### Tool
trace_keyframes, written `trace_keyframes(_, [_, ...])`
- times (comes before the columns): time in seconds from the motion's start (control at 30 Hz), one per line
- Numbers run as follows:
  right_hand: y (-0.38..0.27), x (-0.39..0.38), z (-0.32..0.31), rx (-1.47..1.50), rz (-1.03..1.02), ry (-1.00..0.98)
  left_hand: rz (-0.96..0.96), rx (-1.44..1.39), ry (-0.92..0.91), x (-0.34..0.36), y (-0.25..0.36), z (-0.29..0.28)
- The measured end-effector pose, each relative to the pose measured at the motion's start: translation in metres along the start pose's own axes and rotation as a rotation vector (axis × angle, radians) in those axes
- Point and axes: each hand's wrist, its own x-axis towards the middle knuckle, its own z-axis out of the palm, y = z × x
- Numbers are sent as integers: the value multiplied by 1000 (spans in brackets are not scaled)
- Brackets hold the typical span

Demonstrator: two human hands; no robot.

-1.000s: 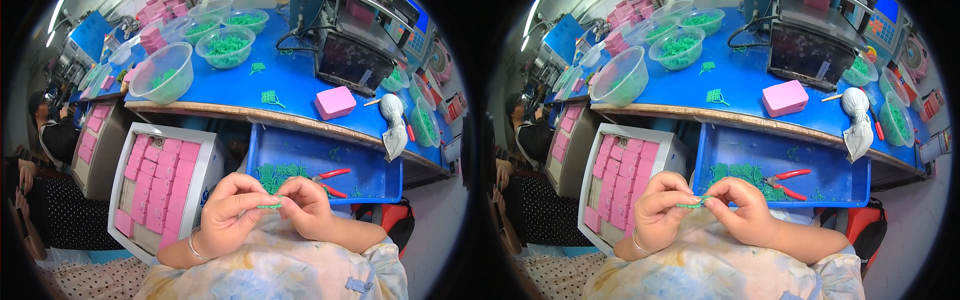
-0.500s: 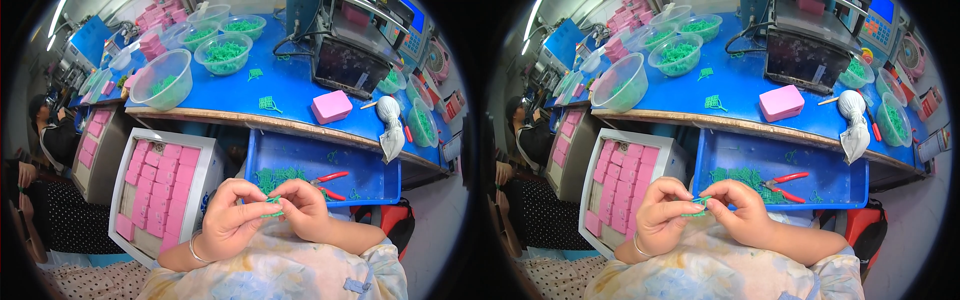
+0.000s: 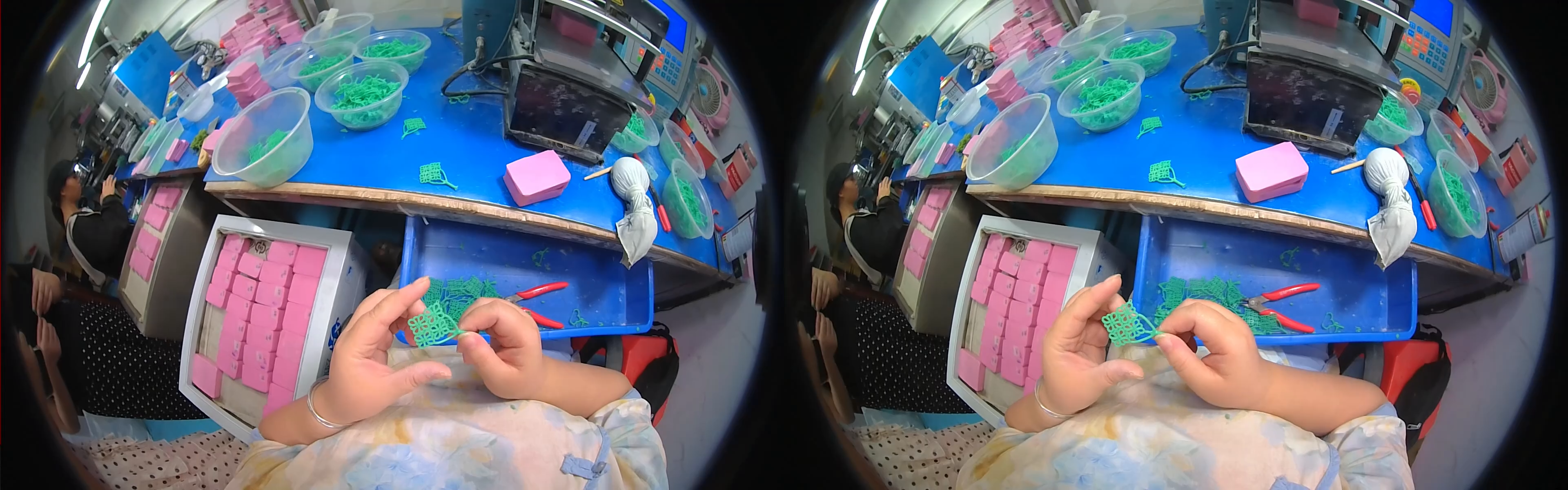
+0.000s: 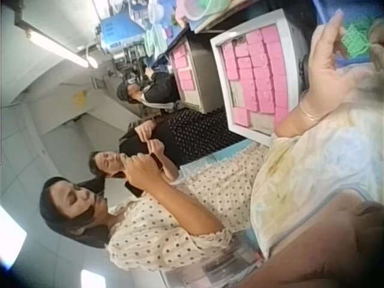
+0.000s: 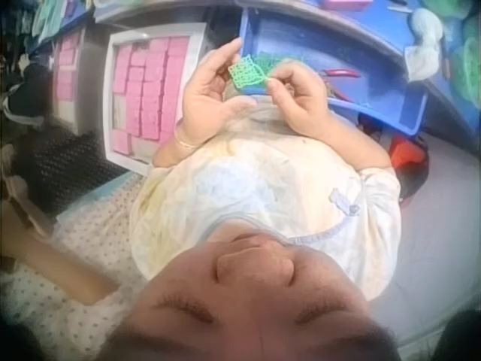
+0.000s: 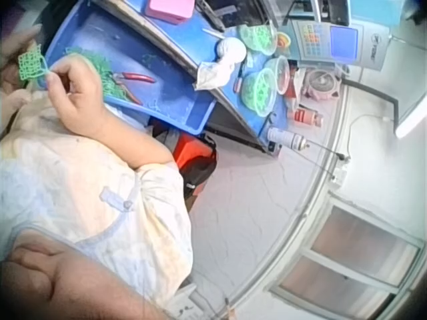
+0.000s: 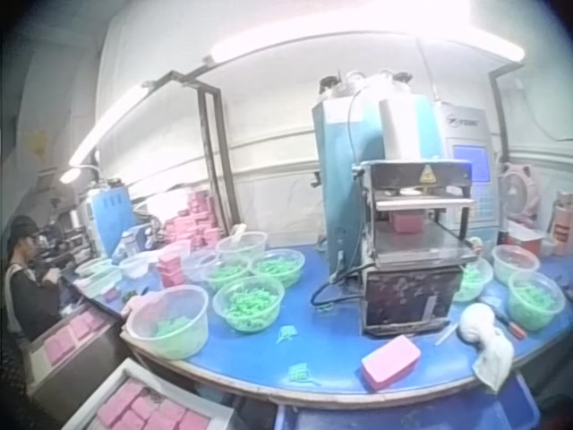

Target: Removing green wax components from a pink rubber mold and assembling/inspecting them for manufacturing.

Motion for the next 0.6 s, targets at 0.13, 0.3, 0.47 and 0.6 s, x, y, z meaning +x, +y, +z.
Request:
trace_keyframes(0.13, [-3, 3, -1, -30, -73, -11, 29, 59, -24, 3, 2, -2])
trace_keyframes(0.3, [-4, 3, -2, -35, -109, -40, 96, 265, -87, 3, 3, -8])
trace_keyframes(0.47, [-4, 3, -3, -30, -110, -48, 163, 361, -95, 3, 4, -9])
trace_keyframes(0.6, [-3, 3, -2, -20, -102, -52, 228, 465, -82, 3, 5, -9])
